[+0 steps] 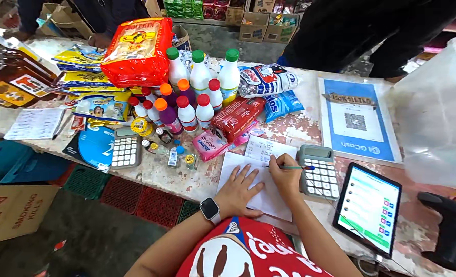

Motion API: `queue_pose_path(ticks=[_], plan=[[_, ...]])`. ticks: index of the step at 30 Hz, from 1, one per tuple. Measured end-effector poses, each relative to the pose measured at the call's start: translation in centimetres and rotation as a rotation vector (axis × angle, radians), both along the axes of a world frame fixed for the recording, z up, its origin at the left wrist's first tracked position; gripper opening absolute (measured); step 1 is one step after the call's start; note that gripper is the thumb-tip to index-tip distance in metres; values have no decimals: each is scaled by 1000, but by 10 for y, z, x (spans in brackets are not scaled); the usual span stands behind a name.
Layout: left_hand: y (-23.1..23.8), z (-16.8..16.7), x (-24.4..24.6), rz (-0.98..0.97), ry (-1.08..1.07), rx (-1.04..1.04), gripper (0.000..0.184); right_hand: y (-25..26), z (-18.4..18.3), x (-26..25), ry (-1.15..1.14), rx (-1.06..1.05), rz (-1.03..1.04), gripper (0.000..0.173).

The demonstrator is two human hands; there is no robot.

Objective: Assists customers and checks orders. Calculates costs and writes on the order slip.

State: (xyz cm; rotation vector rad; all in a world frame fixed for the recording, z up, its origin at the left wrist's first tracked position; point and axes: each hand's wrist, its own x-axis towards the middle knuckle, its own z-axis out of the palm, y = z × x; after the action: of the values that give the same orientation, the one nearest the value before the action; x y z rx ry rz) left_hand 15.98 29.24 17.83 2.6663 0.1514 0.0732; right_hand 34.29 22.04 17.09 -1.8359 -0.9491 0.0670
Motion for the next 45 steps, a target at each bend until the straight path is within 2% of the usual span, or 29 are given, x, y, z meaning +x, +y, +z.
queue_pose_path(ticks=[15,20,32,35,41,45], plan=[[-1,1,-1,-4,-10,0,80,-2,3,1,-35,-16,17,31],[0,1,1,-5,-5,5,80,-8,4,-10,103,35,51,31],[0,1,1,-8,10,6,80,-8,2,-13,-25,-1,29,31],[0,1,0,-3,-1,3,80,-9,2,-11,19,41,22,31],[-1,1,0,-7,4,-15,80,-22,4,-3,99,-11,14,29],[-1,1,0,1,4,-9,79,-20,2,-5,3,-31,18,31]])
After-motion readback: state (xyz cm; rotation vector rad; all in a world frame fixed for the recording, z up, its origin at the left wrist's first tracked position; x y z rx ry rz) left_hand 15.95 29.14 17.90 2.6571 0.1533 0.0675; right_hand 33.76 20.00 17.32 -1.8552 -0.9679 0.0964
